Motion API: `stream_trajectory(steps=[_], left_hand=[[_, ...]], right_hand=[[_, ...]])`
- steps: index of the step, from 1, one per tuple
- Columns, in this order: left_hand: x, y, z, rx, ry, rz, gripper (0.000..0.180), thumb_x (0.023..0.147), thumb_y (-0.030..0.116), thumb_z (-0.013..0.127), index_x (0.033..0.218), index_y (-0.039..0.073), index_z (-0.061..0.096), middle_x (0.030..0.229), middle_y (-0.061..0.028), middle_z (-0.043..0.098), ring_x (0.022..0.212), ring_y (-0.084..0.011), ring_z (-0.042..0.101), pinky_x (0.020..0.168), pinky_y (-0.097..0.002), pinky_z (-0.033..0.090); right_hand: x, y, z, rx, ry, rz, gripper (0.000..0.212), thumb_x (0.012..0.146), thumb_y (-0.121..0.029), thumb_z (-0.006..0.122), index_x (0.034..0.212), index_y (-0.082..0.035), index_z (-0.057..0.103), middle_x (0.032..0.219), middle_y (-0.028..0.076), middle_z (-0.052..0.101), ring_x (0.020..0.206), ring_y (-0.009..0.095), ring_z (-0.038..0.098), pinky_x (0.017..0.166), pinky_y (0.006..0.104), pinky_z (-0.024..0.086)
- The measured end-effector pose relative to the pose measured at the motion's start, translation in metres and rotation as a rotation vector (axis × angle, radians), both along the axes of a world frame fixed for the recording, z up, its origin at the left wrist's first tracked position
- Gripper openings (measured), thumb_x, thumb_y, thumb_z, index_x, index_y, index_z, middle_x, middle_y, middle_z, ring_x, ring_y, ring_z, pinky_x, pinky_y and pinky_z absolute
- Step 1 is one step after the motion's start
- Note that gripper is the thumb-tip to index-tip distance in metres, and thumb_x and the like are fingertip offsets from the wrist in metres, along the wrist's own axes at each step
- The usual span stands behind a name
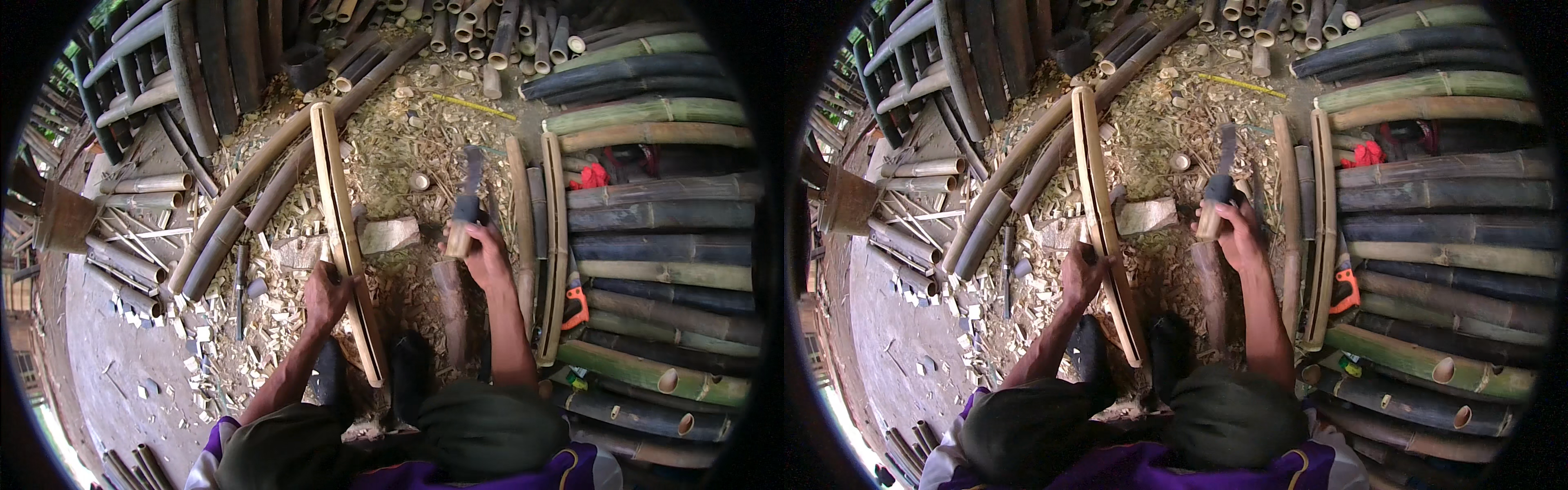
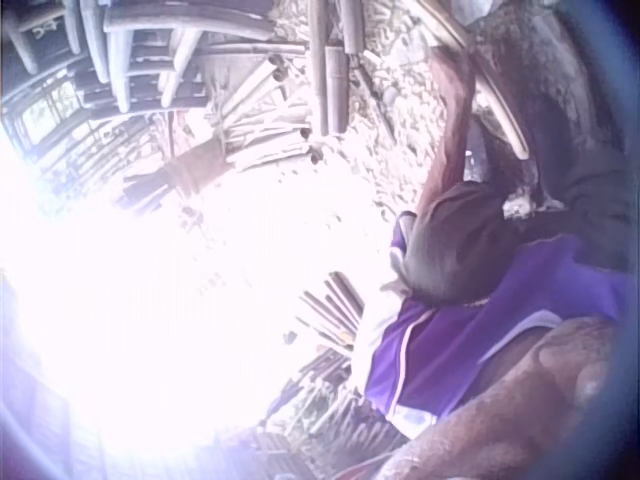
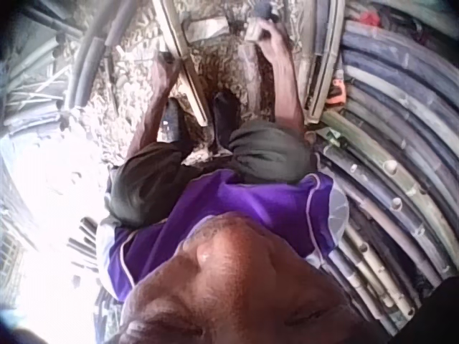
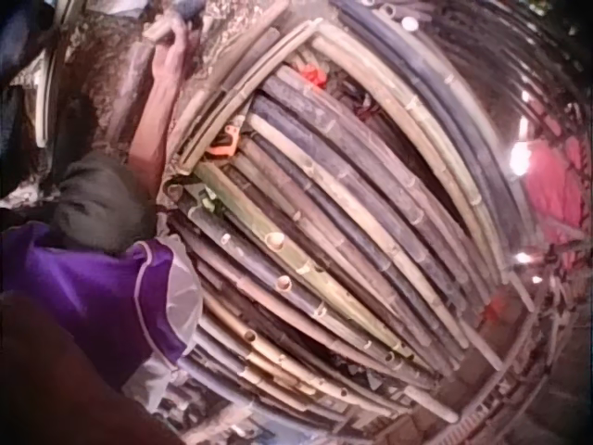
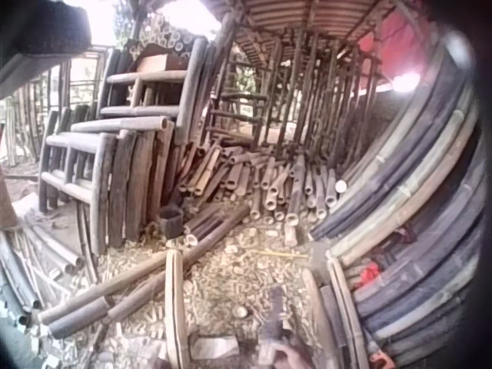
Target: The person sits on the ground and uses a knife to carve and smooth a long bamboo pole. They repeatedly rotate the pole and shave its surface, then switch to a second pole and continue the same carving process.
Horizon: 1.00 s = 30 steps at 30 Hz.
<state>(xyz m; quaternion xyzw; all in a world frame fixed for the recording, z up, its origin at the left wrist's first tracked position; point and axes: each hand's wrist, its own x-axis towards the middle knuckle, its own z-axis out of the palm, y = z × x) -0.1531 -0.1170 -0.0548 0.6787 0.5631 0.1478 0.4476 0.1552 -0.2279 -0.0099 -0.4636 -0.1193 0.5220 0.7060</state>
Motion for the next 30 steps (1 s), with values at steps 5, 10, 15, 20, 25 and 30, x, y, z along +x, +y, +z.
stream_trajectory(steps=[5, 10, 15, 20, 25, 30], left_hand=[[0.006, -0.004, -0.005, -0.014, -0.066, -0.001, 0.047, 0.08, 0.03, 0.089, 0.1, -0.004, 0.062, 0.088, -0.0197, 0.073, 0.082, -0.0305, 0.072, 0.076, -0.0424, 0.057], [0.0, -0.008, -0.013, -0.113, -0.175, 0.065, 0.055, 0.083, 0.029, 0.087, 0.116, -0.002, 0.055, 0.094, -0.0218, 0.073, 0.087, -0.0308, 0.073, 0.079, -0.0431, 0.058], [-0.018, -0.03, -0.013, -0.107, -0.089, 0.024, 0.063, 0.081, 0.033, 0.089, 0.119, -0.002, 0.052, 0.096, -0.022, 0.07, 0.088, -0.0358, 0.072, 0.079, -0.0461, 0.057], [-0.036, -0.056, -0.012, -0.242, -0.077, -0.093, 0.079, 0.077, 0.042, 0.092, 0.123, -0.007, 0.05, 0.105, -0.0265, 0.069, 0.099, -0.0378, 0.071, 0.083, -0.0466, 0.057], [-0.016, -0.019, -0.006, -0.252, -0.233, 0.032, 0.084, 0.076, 0.051, 0.091, 0.121, -0.01, 0.056, 0.103, -0.0262, 0.072, 0.095, -0.0322, 0.073, 0.08, -0.0423, 0.058], [0.004, 0.003, -0.005, -0.263, -0.143, 0.075, 0.057, 0.081, 0.049, 0.088, 0.096, -0.004, 0.074, 0.08, -0.0164, 0.075, 0.071, -0.0225, 0.073, 0.066, -0.039, 0.057]], right_hand=[[-0.01, 0.024, 0.02, -0.138, -0.216, -0.101, 0.031, 0.101, -0.027, 0.065, 0.121, -0.005, 0.057, 0.091, 0.012, 0.066, 0.08, 0.026, 0.073, 0.064, 0.0424, 0.063], [-0.069, 0.041, 0.018, -0.053, -0.043, -0.165, 0.026, 0.1, -0.024, 0.066, 0.103, 0.002, 0.061, 0.089, 0.012, 0.067, 0.076, 0.026, 0.073, 0.063, 0.0424, 0.065], [-0.111, 0.025, 0.033, -0.139, -0.142, 0.171, 0.038, 0.099, -0.009, 0.056, 0.135, 0.002, 0.048, 0.091, 0.014, 0.066, 0.073, 0.022, 0.07, 0.062, 0.0387, 0.064], [-0.141, 0.001, 0.023, -0.17, -0.093, 0.233, 0.044, 0.096, -0.007, 0.055, 0.138, 0.001, 0.045, 0.093, 0.015, 0.068, 0.077, 0.023, 0.071, 0.067, 0.037, 0.065], [-0.144, 0.007, 0.028, -0.263, -0.112, 0.257, 0.033, 0.104, -0.02, 0.052, 0.13, 0.0, 0.051, 0.084, 0.013, 0.067, 0.065, 0.021, 0.069, 0.056, 0.035, 0.062], [-0.151, 0.023, 0.018, -0.329, -0.15, 0.323, 0.033, 0.107, -0.026, 0.048, 0.124, -0.001, 0.058, 0.078, 0.012, 0.066, 0.058, 0.02, 0.066, 0.051, 0.0348, 0.059]])
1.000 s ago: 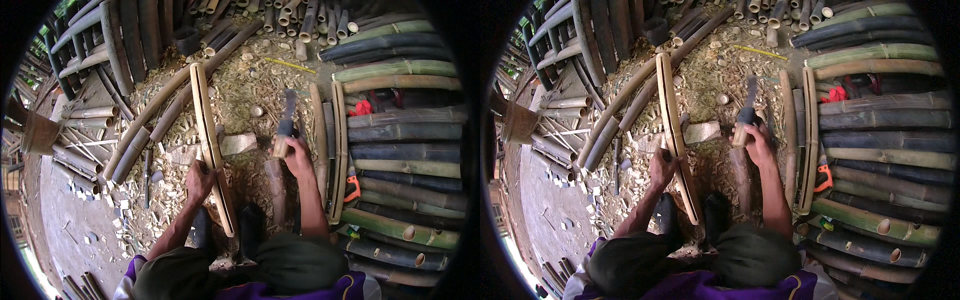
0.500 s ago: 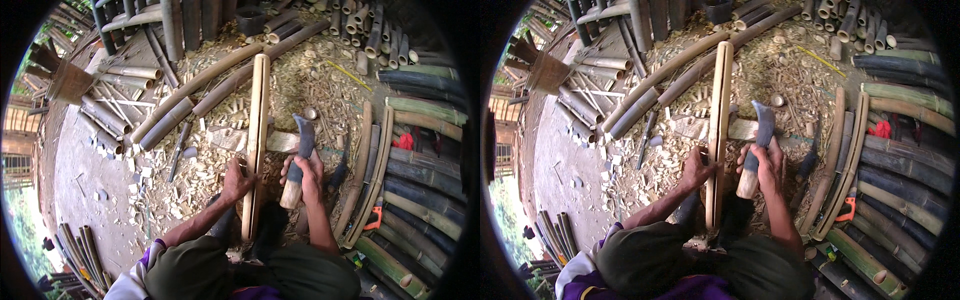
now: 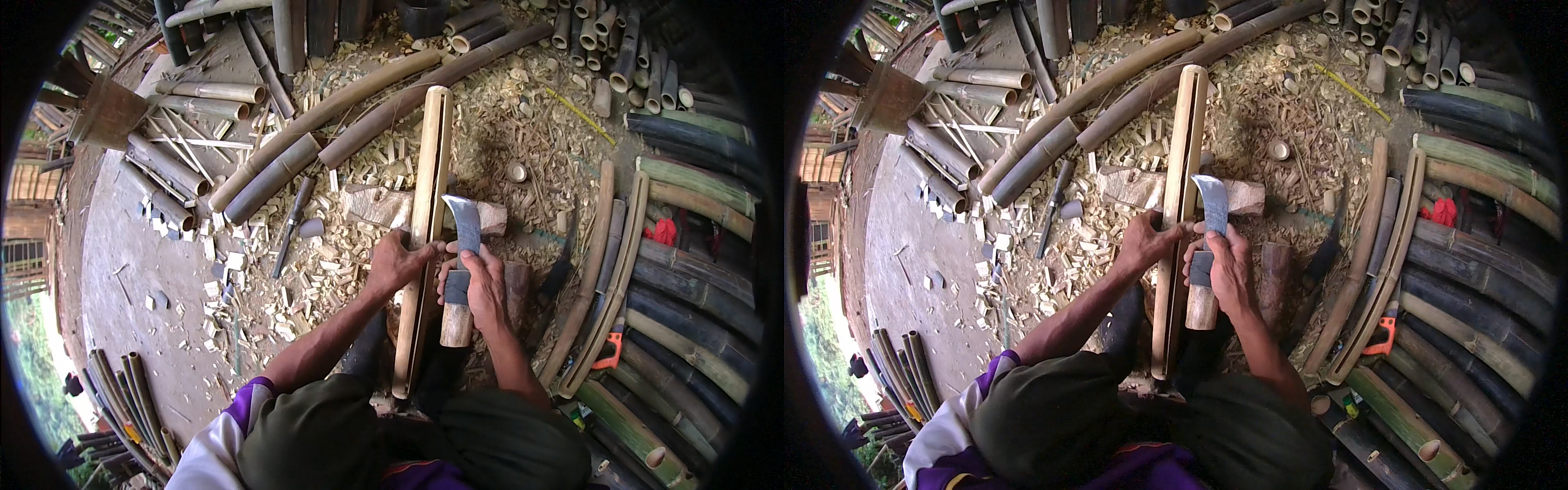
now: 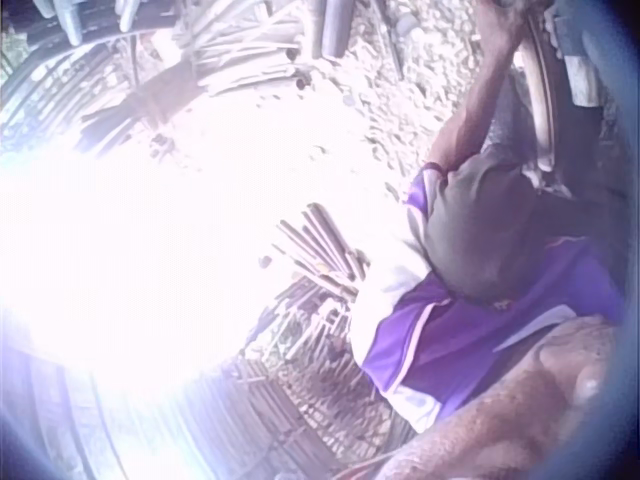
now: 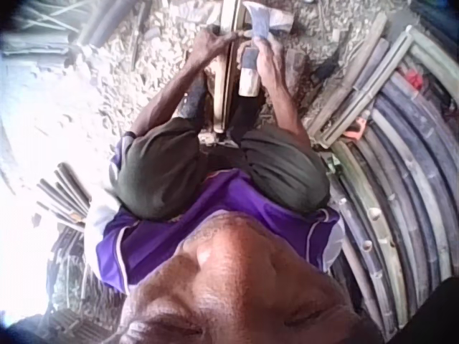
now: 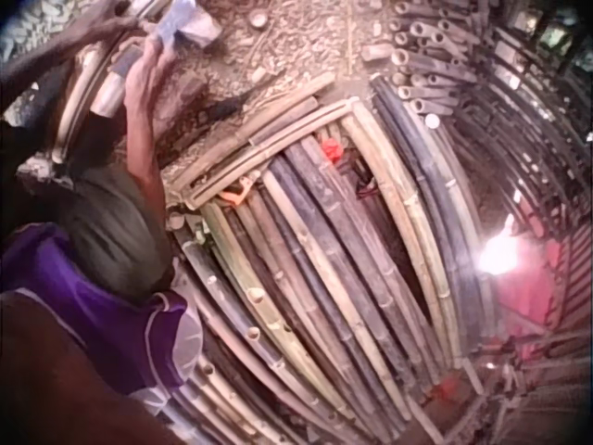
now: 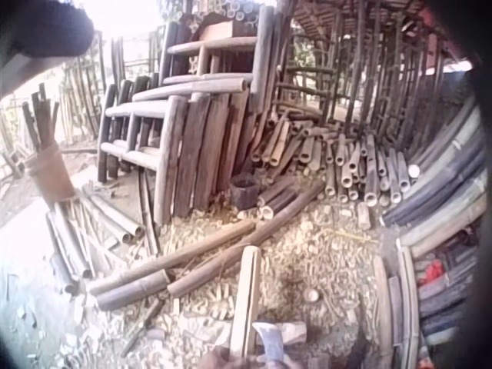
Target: The person sits on the ground and uses a knife to carve and smooth a long bamboo pole. They repeatedly rotate the pole and shave its surface, then switch to a second pole and continue the same carving process.
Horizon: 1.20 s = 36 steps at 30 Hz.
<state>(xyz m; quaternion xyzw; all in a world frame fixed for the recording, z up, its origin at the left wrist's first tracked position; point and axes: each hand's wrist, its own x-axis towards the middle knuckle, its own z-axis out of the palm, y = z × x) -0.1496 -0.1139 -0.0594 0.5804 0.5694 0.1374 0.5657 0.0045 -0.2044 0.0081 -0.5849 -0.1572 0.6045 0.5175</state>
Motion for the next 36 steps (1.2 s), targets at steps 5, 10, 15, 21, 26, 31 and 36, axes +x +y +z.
stream_trajectory(steps=[5, 10, 15, 21, 26, 31, 36], left_hand=[[0.003, 0.007, 0.0, -0.034, 0.047, -0.014, 0.049, 0.085, 0.044, 0.085, 0.086, -0.004, 0.076, 0.069, -0.0129, 0.072, 0.062, -0.0201, 0.069, 0.059, -0.0387, 0.054], [-0.001, 0.005, -0.003, 0.031, 0.066, -0.053, 0.04, 0.09, 0.035, 0.08, 0.092, -0.005, 0.077, 0.068, -0.0101, 0.071, 0.059, -0.0131, 0.062, 0.055, -0.0361, 0.05], [-0.001, 0.006, 0.0, 0.143, 0.138, -0.143, 0.044, 0.091, 0.038, 0.077, 0.081, -0.005, 0.074, 0.062, -0.0129, 0.067, 0.056, -0.0144, 0.061, 0.054, -0.0391, 0.049], [-0.001, 0.004, -0.003, 0.148, 0.119, -0.12, 0.051, 0.09, 0.043, 0.077, 0.074, -0.004, 0.07, 0.062, -0.0166, 0.065, 0.058, -0.022, 0.063, 0.057, -0.0424, 0.049], [-0.002, 0.003, -0.016, 0.145, 0.128, -0.123, 0.056, 0.087, 0.052, 0.076, 0.075, -0.003, 0.072, 0.066, -0.0219, 0.068, 0.065, -0.0355, 0.071, 0.065, -0.0478, 0.054], [-0.001, 0.005, -0.006, 0.088, 0.103, -0.076, 0.055, 0.085, 0.052, 0.078, 0.075, -0.002, 0.072, 0.066, -0.0208, 0.068, 0.063, -0.0331, 0.071, 0.064, -0.0471, 0.054], [-0.001, 0.007, 0.001, 0.144, 0.143, -0.142, 0.049, 0.088, 0.044, 0.078, 0.075, -0.003, 0.069, 0.063, -0.0159, 0.065, 0.059, -0.0211, 0.064, 0.059, -0.0438, 0.05]], right_hand=[[-0.004, 0.0, -0.011, -0.025, 0.03, 0.021, 0.032, 0.105, -0.024, 0.047, 0.122, 0.001, 0.057, 0.079, 0.013, 0.066, 0.059, 0.021, 0.067, 0.051, 0.036, 0.06], [-0.008, 0.004, -0.013, -0.03, 0.09, -0.02, 0.032, 0.105, -0.024, 0.047, 0.122, 0.001, 0.058, 0.079, 0.014, 0.067, 0.059, 0.022, 0.068, 0.051, 0.037, 0.06], [-0.008, 0.011, -0.018, 0.004, 0.074, -0.025, 0.031, 0.106, -0.025, 0.048, 0.12, 0.001, 0.058, 0.077, 0.013, 0.067, 0.057, 0.021, 0.067, 0.05, 0.0372, 0.06], [-0.002, 0.032, -0.033, 0.013, -0.011, 0.002, 0.031, 0.106, -0.027, 0.05, 0.119, 0.0, 0.056, 0.076, 0.012, 0.067, 0.054, 0.021, 0.066, 0.047, 0.0366, 0.058], [0.011, 0.062, -0.031, 0.016, -0.075, 0.037, 0.03, 0.106, -0.026, 0.049, 0.119, 0.0, 0.057, 0.076, 0.013, 0.067, 0.055, 0.021, 0.067, 0.047, 0.0357, 0.058], [0.009, 0.062, -0.019, 0.03, -0.083, 0.027, 0.028, 0.106, -0.022, 0.045, 0.117, 0.001, 0.054, 0.074, 0.013, 0.067, 0.055, 0.022, 0.066, 0.046, 0.0374, 0.058], [0.026, 0.081, -0.017, 0.036, -0.019, 0.004, 0.028, 0.103, -0.02, 0.047, 0.117, 0.003, 0.056, 0.074, 0.014, 0.068, 0.054, 0.023, 0.066, 0.047, 0.0397, 0.06]])
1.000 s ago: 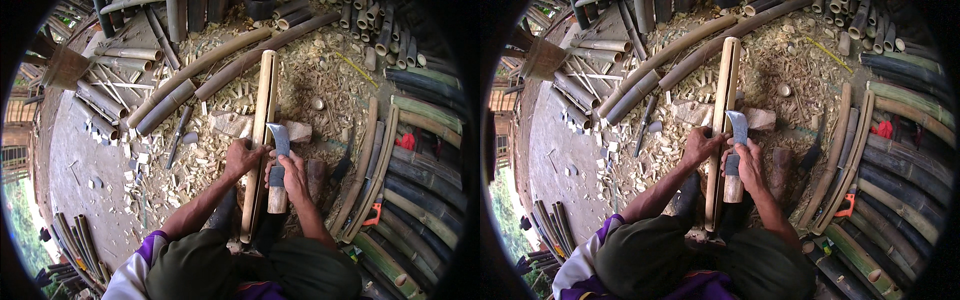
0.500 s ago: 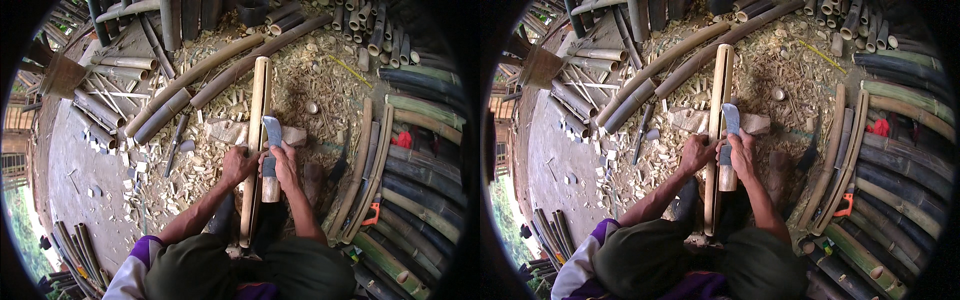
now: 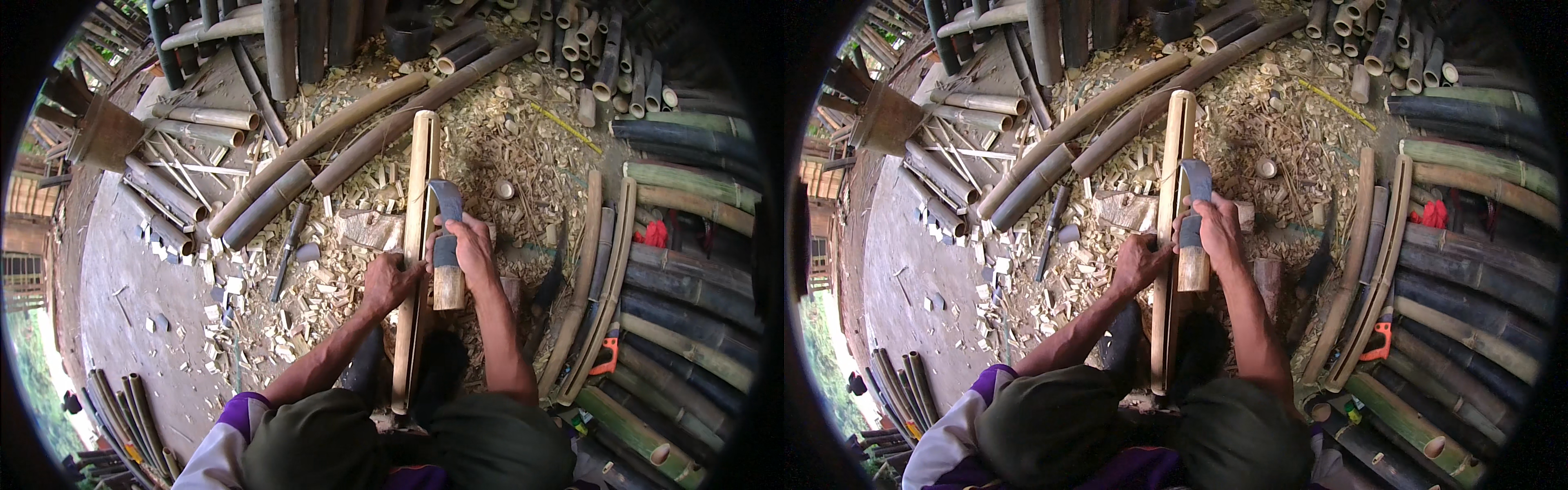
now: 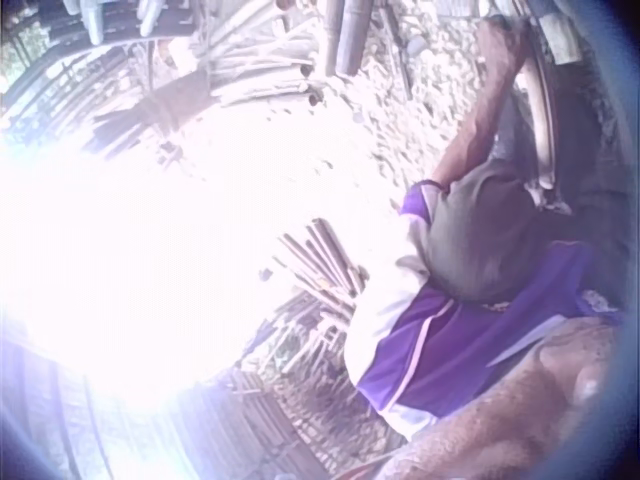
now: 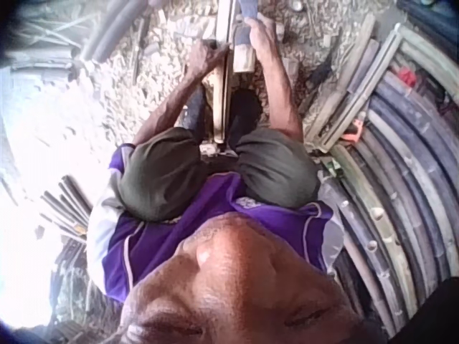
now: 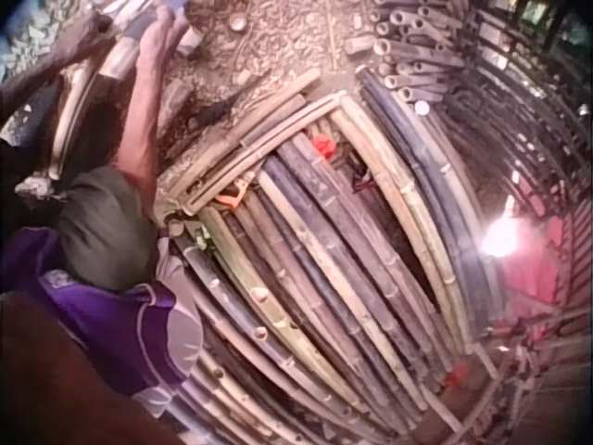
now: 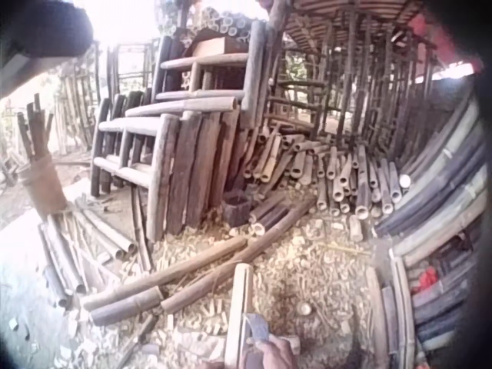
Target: The person sits on the ground and uses a knife to carve and smooth a long bamboo pole. They repeatedly rotate the pole and shave its surface, then switch to a second pole and continue the same carving process.
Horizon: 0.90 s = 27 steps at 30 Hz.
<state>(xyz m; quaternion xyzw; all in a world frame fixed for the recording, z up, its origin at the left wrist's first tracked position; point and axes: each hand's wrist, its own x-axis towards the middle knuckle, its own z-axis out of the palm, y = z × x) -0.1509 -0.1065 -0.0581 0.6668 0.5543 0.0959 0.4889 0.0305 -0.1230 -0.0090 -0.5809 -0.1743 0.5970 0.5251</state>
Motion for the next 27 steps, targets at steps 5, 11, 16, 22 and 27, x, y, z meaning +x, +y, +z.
stream_trajectory(steps=[5, 11, 16, 22, 27], left_hand=[[-0.002, -0.002, -0.006, -0.011, -0.049, -0.005, 0.047, 0.09, 0.041, 0.078, 0.079, -0.004, 0.071, 0.063, -0.0111, 0.066, 0.057, -0.0143, 0.059, 0.056, -0.0395, 0.048], [-0.005, -0.002, -0.008, -0.03, -0.056, -0.016, 0.047, 0.092, 0.042, 0.077, 0.082, -0.004, 0.073, 0.063, -0.0085, 0.068, 0.057, -0.011, 0.059, 0.055, -0.0365, 0.048], [-0.001, -0.002, -0.007, -0.038, -0.065, -0.037, 0.047, 0.092, 0.044, 0.078, 0.092, -0.003, 0.078, 0.066, -0.0081, 0.07, 0.059, -0.0098, 0.06, 0.055, -0.0347, 0.05], [-0.009, 0.004, -0.002, -0.136, -0.069, 0.022, 0.044, 0.09, 0.041, 0.082, 0.099, -0.002, 0.079, 0.076, -0.01, 0.075, 0.068, -0.011, 0.067, 0.063, -0.0351, 0.054], [-0.006, 0.006, -0.007, -0.196, -0.103, 0.015, 0.044, 0.086, 0.037, 0.085, 0.1, -0.004, 0.078, 0.083, -0.0114, 0.078, 0.072, -0.0139, 0.07, 0.068, -0.0357, 0.056]], right_hand=[[0.013, 0.018, -0.005, 0.027, -0.033, 0.076, 0.028, 0.101, -0.017, 0.048, 0.116, 0.004, 0.057, 0.071, 0.014, 0.068, 0.052, 0.022, 0.066, 0.046, 0.0383, 0.058], [0.026, 0.062, -0.012, 0.023, -0.126, 0.105, 0.026, 0.097, -0.013, 0.047, 0.115, 0.004, 0.057, 0.07, 0.016, 0.069, 0.051, 0.023, 0.066, 0.047, 0.0377, 0.058], [0.054, 0.118, -0.005, 0.101, -0.186, 0.079, 0.025, 0.1, -0.014, 0.047, 0.113, 0.006, 0.058, 0.073, 0.017, 0.068, 0.053, 0.027, 0.067, 0.046, 0.0432, 0.059], [0.051, 0.083, 0.027, 0.13, -0.115, 0.125, 0.032, 0.103, -0.015, 0.045, 0.124, 0.005, 0.057, 0.075, 0.016, 0.067, 0.06, 0.025, 0.069, 0.052, 0.0404, 0.061], [-0.001, -0.038, 0.035, 0.024, -0.302, 0.194, 0.042, 0.104, -0.015, 0.048, 0.14, 0.004, 0.055, 0.085, 0.012, 0.07, 0.064, 0.018, 0.069, 0.053, 0.0308, 0.059]])
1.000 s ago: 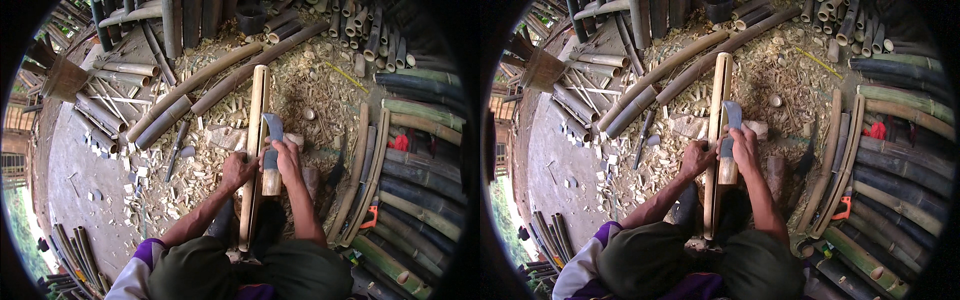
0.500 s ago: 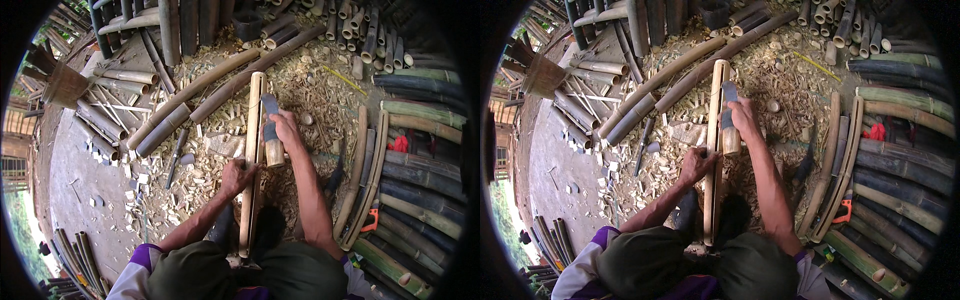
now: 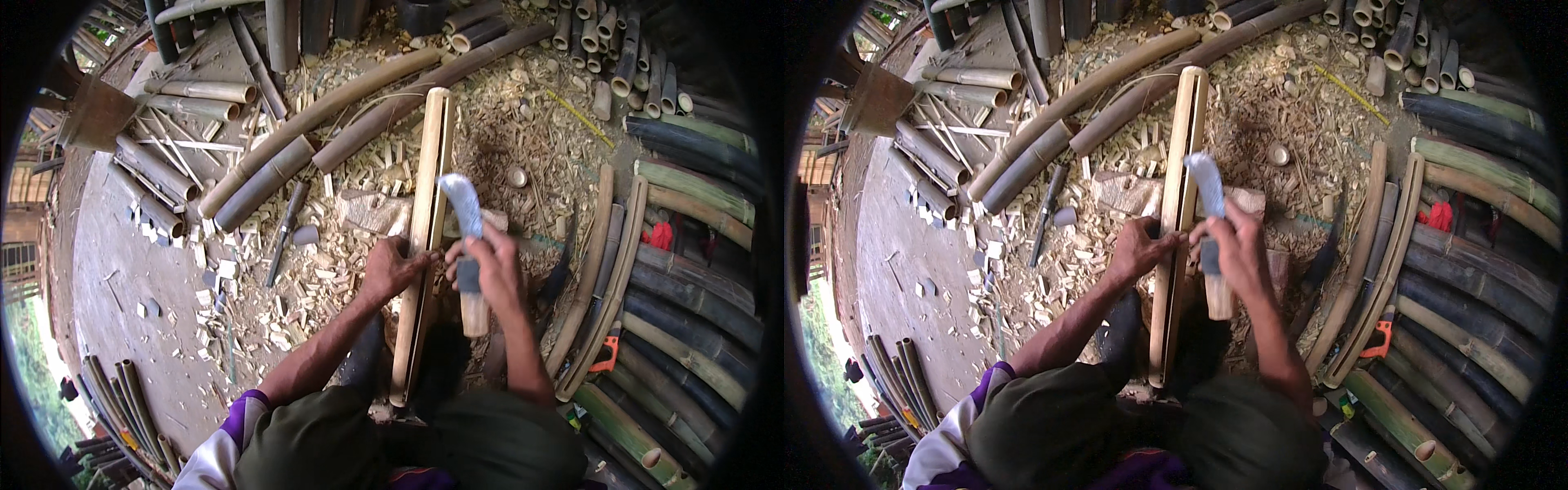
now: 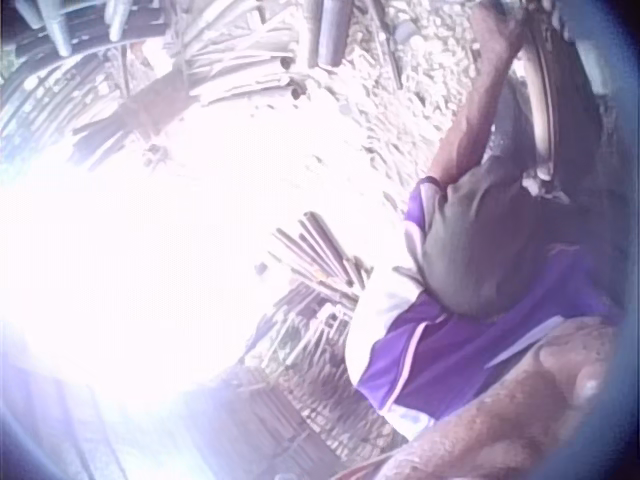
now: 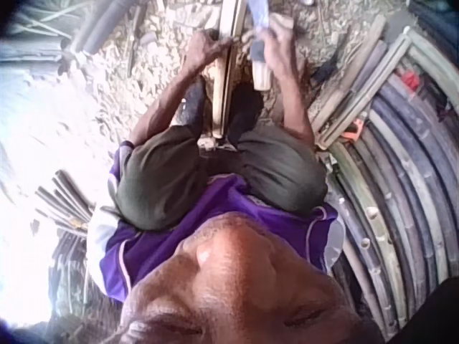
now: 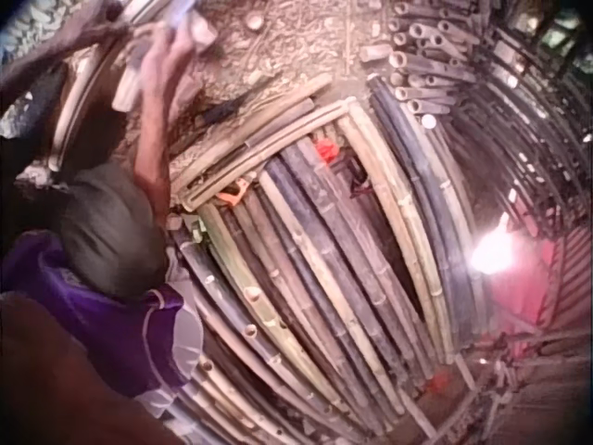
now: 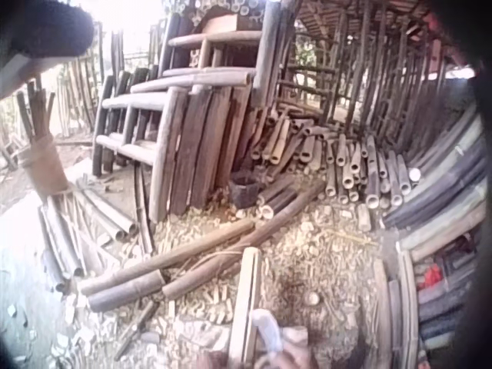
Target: The person sits on the ground and uses a knife to carve and smooth a long bamboo pole. They repeatedly rotate the pole and shave its surface, then switch to a second pole and continue the same carving process.
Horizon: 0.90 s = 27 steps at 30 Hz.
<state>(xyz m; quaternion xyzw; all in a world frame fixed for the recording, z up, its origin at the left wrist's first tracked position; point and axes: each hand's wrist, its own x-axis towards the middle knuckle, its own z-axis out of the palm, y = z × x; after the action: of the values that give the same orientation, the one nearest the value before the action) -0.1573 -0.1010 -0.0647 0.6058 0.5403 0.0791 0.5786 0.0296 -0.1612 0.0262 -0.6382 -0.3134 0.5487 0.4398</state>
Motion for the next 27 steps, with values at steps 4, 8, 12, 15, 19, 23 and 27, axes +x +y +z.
stream_trajectory(steps=[4, 8, 12, 15, 19, 23, 27], left_hand=[[0.009, -0.002, 0.011, 0.03, 0.047, 0.045, 0.052, 0.082, 0.04, 0.088, 0.106, -0.005, 0.075, 0.084, -0.014, 0.078, 0.073, -0.0183, 0.073, 0.07, -0.0368, 0.058], [0.01, -0.005, 0.015, 0.085, 0.115, 0.071, 0.061, 0.078, 0.044, 0.09, 0.111, -0.005, 0.072, 0.087, -0.0154, 0.077, 0.075, -0.0223, 0.074, 0.073, -0.0384, 0.059], [0.013, -0.008, 0.014, 0.128, 0.159, 0.085, 0.062, 0.077, 0.049, 0.089, 0.105, -0.003, 0.07, 0.086, -0.0158, 0.075, 0.078, -0.025, 0.074, 0.074, -0.0399, 0.058], [0.013, -0.01, 0.015, 0.156, 0.236, 0.052, 0.059, 0.077, 0.049, 0.088, 0.101, -0.002, 0.068, 0.084, -0.0172, 0.073, 0.076, -0.027, 0.073, 0.071, -0.0415, 0.056], [0.014, -0.01, 0.009, 0.191, 0.179, 0.057, 0.054, 0.078, 0.045, 0.085, 0.095, -0.002, 0.068, 0.08, -0.0184, 0.071, 0.072, -0.0286, 0.071, 0.068, -0.0431, 0.054], [0.018, -0.008, 0.012, 0.153, 0.159, 0.069, 0.055, 0.077, 0.047, 0.085, 0.096, -0.001, 0.067, 0.083, -0.0201, 0.072, 0.077, -0.0343, 0.071, 0.072, -0.0457, 0.055], [0.012, -0.007, 0.004, 0.171, 0.215, 0.034, 0.058, 0.079, 0.052, 0.082, 0.097, -0.001, 0.066, 0.088, -0.0224, 0.073, 0.084, -0.0387, 0.073, 0.076, -0.0485, 0.055]], right_hand=[[-0.022, -0.041, -0.024, 0.016, -0.431, 0.073, 0.038, 0.103, -0.013, 0.052, 0.132, 0.01, 0.059, 0.085, 0.022, 0.07, 0.077, 0.032, 0.072, 0.068, 0.0418, 0.055], [-0.031, -0.043, -0.018, 0.114, -0.635, 0.084, 0.038, 0.102, -0.013, 0.055, 0.135, 0.006, 0.06, 0.095, 0.028, 0.069, 0.085, 0.044, 0.07, 0.074, 0.0446, 0.056], [-0.029, -0.046, -0.017, 0.122, -0.781, 0.165, 0.042, 0.101, -0.01, 0.058, 0.14, 0.003, 0.059, 0.1, 0.028, 0.07, 0.087, 0.042, 0.072, 0.073, 0.0452, 0.057], [-0.029, -0.047, -0.016, 0.11, -0.854, 0.222, 0.045, 0.099, -0.009, 0.059, 0.143, 0.001, 0.057, 0.102, 0.027, 0.071, 0.086, 0.041, 0.072, 0.071, 0.0462, 0.057], [-0.036, -0.044, -0.023, 0.158, -0.921, 0.191, 0.046, 0.097, -0.005, 0.06, 0.143, 0.001, 0.058, 0.097, 0.025, 0.069, 0.081, 0.039, 0.07, 0.068, 0.0452, 0.055], [-0.051, -0.035, -0.033, 0.188, -0.948, 0.091, 0.046, 0.097, -0.006, 0.059, 0.142, 0.004, 0.057, 0.097, 0.026, 0.07, 0.083, 0.042, 0.07, 0.07, 0.0472, 0.056], [-0.053, -0.001, -0.027, 0.021, -0.869, 0.084, 0.045, 0.1, -0.01, 0.055, 0.142, 0.005, 0.056, 0.098, 0.031, 0.07, 0.089, 0.046, 0.071, 0.074, 0.0509, 0.057]])
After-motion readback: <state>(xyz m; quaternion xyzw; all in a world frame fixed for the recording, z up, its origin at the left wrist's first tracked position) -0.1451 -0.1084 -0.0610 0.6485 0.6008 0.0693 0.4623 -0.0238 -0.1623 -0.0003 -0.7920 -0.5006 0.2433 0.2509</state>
